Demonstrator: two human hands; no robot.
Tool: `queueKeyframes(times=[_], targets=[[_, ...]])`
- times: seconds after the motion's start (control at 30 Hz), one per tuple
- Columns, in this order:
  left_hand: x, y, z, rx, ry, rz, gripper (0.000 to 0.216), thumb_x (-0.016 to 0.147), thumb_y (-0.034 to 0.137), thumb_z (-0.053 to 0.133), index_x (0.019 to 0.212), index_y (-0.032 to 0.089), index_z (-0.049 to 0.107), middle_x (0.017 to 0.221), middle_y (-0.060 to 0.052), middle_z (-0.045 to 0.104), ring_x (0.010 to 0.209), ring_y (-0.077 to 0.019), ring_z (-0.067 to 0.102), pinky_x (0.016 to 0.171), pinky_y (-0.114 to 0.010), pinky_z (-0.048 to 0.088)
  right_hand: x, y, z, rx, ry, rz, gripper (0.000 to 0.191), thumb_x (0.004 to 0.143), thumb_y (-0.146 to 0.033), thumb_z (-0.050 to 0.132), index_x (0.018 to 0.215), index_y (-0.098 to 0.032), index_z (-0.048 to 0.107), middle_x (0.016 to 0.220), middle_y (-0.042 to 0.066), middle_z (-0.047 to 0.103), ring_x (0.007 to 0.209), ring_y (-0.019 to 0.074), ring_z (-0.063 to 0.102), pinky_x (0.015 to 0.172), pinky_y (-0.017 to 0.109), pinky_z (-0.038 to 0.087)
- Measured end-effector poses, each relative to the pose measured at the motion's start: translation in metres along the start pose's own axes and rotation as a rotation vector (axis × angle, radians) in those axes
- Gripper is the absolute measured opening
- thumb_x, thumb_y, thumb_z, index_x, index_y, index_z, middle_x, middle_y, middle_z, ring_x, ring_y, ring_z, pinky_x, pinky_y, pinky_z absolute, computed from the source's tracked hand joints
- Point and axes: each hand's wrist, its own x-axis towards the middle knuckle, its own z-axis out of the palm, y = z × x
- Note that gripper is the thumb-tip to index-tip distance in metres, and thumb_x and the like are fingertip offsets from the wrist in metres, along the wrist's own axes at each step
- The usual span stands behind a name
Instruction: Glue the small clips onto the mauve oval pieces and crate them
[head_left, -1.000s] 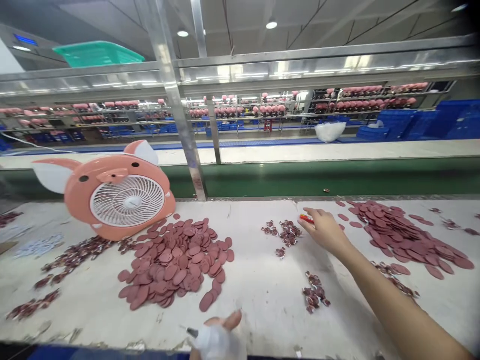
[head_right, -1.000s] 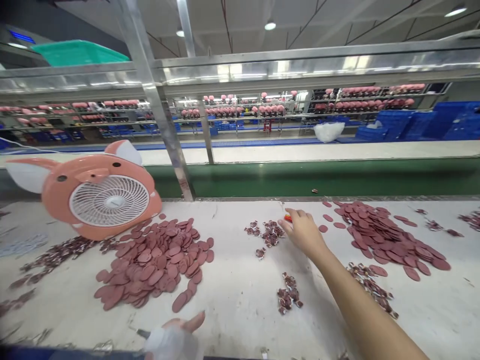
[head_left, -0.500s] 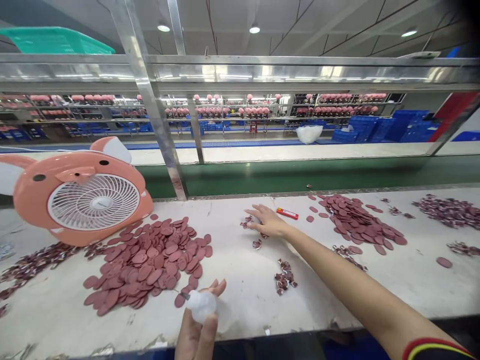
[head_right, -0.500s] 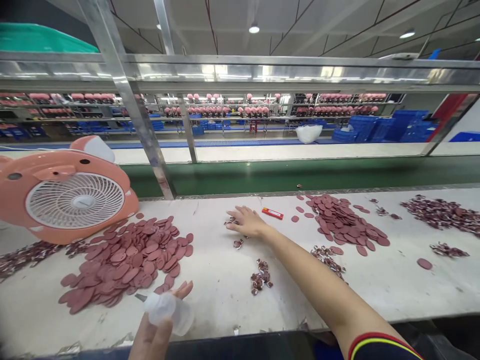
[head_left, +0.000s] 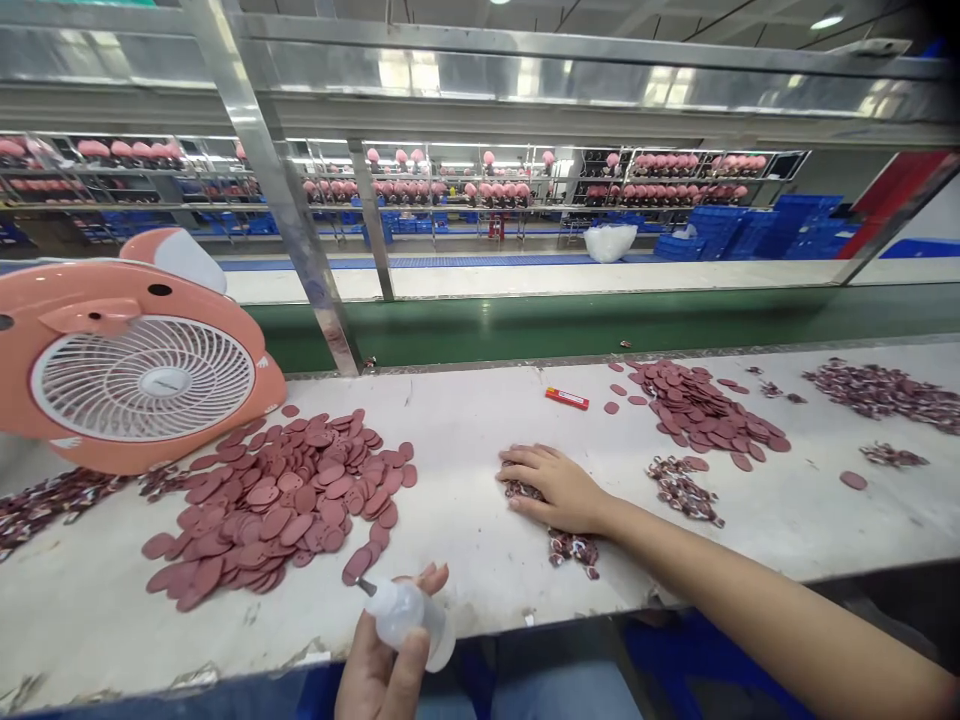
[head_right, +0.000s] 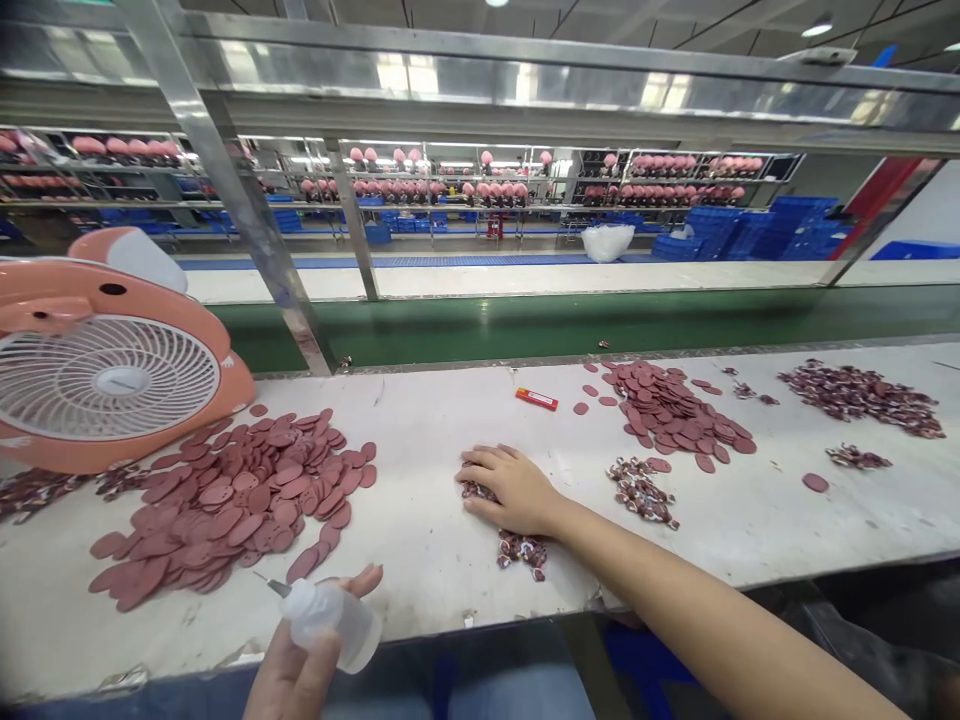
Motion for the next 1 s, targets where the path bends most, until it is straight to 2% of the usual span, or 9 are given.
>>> queueKeyframes(times=[0.17,0.3,0.37,0.47,0.53,0.63,0.73,0.83,1.0], targets=[[-0.004,0.001,0.006,-0.026,-0.034,-0.02,0.056,0.075,0.069,0.064,0.106,0.022,0.063,0.112,-0.012,0.077,0.123,-0.036,0.06,0.104,-0.048,0.047,-0.001,-0.002,-0.01,0.059,-0.009,0.011,0.033,0.097,-0.04,0.058,0.124,-0.022,0.062,0.142,0.009,0.054,0.137,0.0293,0.042,0.117,0.061,0.023],[-0.008,0.005,0.014,0.01,-0.101,0.12,0.058,0.084,0.069,0.053,0.113,0.02,0.063,0.121,-0.014,0.073,0.129,-0.0356,0.055,0.109,-0.048,0.042,-0.007,-0.018,-0.025,0.147,0.11,0.04,0.034,0.101,-0.042,0.045,0.121,-0.025,0.066,0.143,0.009,0.054,0.144,0.0318,0.031,0.119,0.064,0.009],[-0.01,0.007,0.021,0.032,-0.165,0.187,0.061,0.085,0.07,0.049,0.117,0.02,0.063,0.137,-0.015,0.063,0.138,-0.0349,0.046,0.111,-0.046,0.04,-0.02,-0.04,-0.022,0.231,0.196,0.052,0.041,0.102,-0.049,0.036,0.128,-0.029,0.062,0.142,0.009,0.054,0.14,0.0317,0.037,0.117,0.058,0.023],[-0.009,0.011,0.035,0.038,-0.292,0.197,0.069,0.084,0.072,0.049,0.129,0.021,0.059,0.159,-0.013,0.037,0.14,-0.0349,0.043,0.108,-0.044,0.044,-0.044,-0.078,0.0,0.403,0.184,0.004,0.053,0.097,-0.066,0.033,0.136,-0.037,0.052,0.137,0.006,0.06,0.126,0.0279,0.056,0.1,0.042,0.051],[-0.003,0.016,0.04,0.1,-0.394,0.189,0.075,0.085,0.073,0.044,0.138,0.021,0.054,0.163,-0.012,0.029,0.141,-0.0341,0.041,0.111,-0.045,0.042,-0.054,-0.099,0.019,0.66,0.142,0.087,0.064,0.089,-0.071,0.048,0.141,-0.034,0.049,0.134,0.008,0.062,0.117,0.0294,0.063,0.094,0.038,0.054],[0.025,0.029,0.033,0.369,-0.499,0.265,0.067,0.093,0.066,0.032,0.141,0.023,0.052,0.162,-0.009,0.033,0.148,-0.0279,0.029,0.118,-0.045,0.031,-0.049,-0.11,0.035,0.993,0.113,0.302,0.07,0.08,-0.073,0.058,0.131,-0.026,0.057,0.12,0.011,0.067,0.107,0.0311,0.065,0.093,0.041,0.054],[0.074,0.045,0.009,0.873,-0.376,0.443,0.056,0.098,0.058,0.031,0.14,0.029,0.054,0.159,-0.004,0.038,0.149,-0.0243,0.026,0.121,-0.048,0.022,-0.023,-0.096,0.027,0.998,0.164,0.385,0.053,0.083,-0.066,0.06,0.114,-0.023,0.061,0.098,0.008,0.069,0.089,0.0248,0.067,0.083,0.037,0.056],[0.12,0.053,-0.017,1.038,-0.294,0.458,0.054,0.095,0.052,0.045,0.141,0.023,0.054,0.16,-0.01,0.037,0.151,-0.0316,0.017,0.121,-0.058,0.003,0.023,-0.066,0.009,0.908,0.196,0.398,0.035,0.083,-0.049,0.071,0.098,-0.019,0.061,0.095,0.004,0.067,0.084,0.0194,0.064,0.08,0.035,0.054],[0.137,0.04,-0.037,1.128,-0.441,0.455,0.052,0.086,0.047,0.062,0.135,0.029,0.06,0.152,-0.007,0.049,0.144,-0.0316,0.038,0.12,-0.056,0.018,0.141,-0.017,-0.014,0.703,0.254,0.457,0.023,0.095,-0.036,0.063,0.103,-0.014,0.063,0.097,0.004,0.066,0.083,0.0165,0.064,0.075,0.035,0.056]])
